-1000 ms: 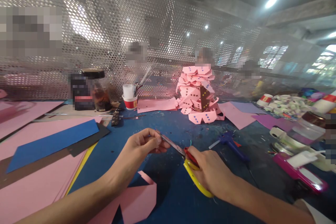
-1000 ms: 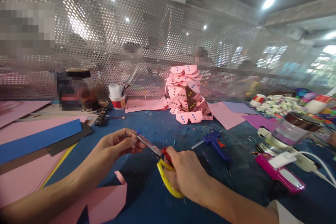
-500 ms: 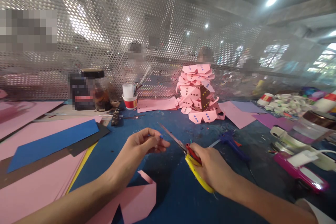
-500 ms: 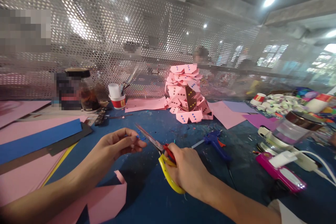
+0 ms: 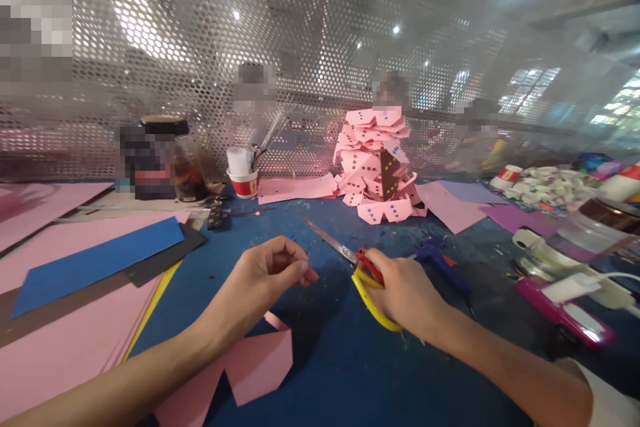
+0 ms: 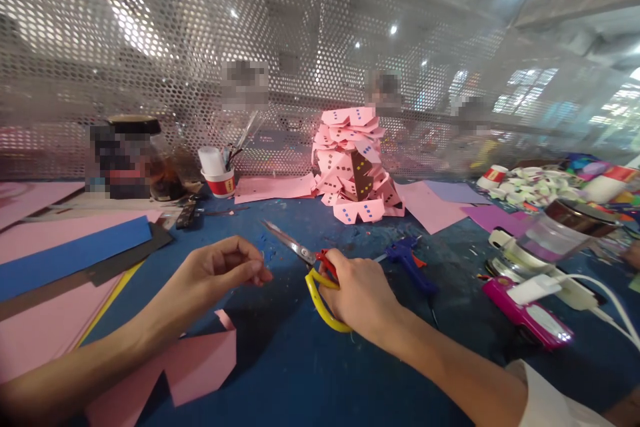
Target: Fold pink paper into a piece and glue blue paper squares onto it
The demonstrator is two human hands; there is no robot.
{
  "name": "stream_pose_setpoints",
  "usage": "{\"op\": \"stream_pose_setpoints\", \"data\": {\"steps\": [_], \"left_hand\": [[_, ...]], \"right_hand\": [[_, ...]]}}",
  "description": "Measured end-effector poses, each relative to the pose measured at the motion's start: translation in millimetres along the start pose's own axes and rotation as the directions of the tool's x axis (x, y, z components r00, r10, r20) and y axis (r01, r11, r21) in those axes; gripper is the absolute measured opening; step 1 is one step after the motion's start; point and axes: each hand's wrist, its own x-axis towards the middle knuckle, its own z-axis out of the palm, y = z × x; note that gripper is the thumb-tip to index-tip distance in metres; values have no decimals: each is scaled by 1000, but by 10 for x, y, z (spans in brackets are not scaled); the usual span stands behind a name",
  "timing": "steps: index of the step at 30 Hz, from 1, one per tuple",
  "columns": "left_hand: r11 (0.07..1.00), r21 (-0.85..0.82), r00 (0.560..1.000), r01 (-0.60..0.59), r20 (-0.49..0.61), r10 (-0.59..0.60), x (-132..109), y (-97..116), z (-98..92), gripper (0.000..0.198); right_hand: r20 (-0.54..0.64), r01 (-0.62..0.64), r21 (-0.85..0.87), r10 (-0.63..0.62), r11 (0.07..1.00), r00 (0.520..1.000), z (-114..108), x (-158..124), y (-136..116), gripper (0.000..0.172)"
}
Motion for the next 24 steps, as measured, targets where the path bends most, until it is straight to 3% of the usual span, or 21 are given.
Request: {"op": "stream_pose_setpoints", "data": {"steps": [7,13,19,24], "left_hand": [[965,259,999,-39,-9,43,-15,83,-77,18],[798,597,987,-87,-59,151,-132,162,-207,18],[725,688,994,-35,-49,94,-545,76,-347,22],[720,687,993,-102,22,120,-754,29,-322,22]], "right_hand": [[-57,16,-112,-22,994,998,-15,73,106,22],[-86,1,-154,-14,988,996,-27,97,181,31],[-68,0,-169,-12,986,998,-4,140,277,39],[-80,16,-157,-29,988,996,-19,180,305,38]]}}
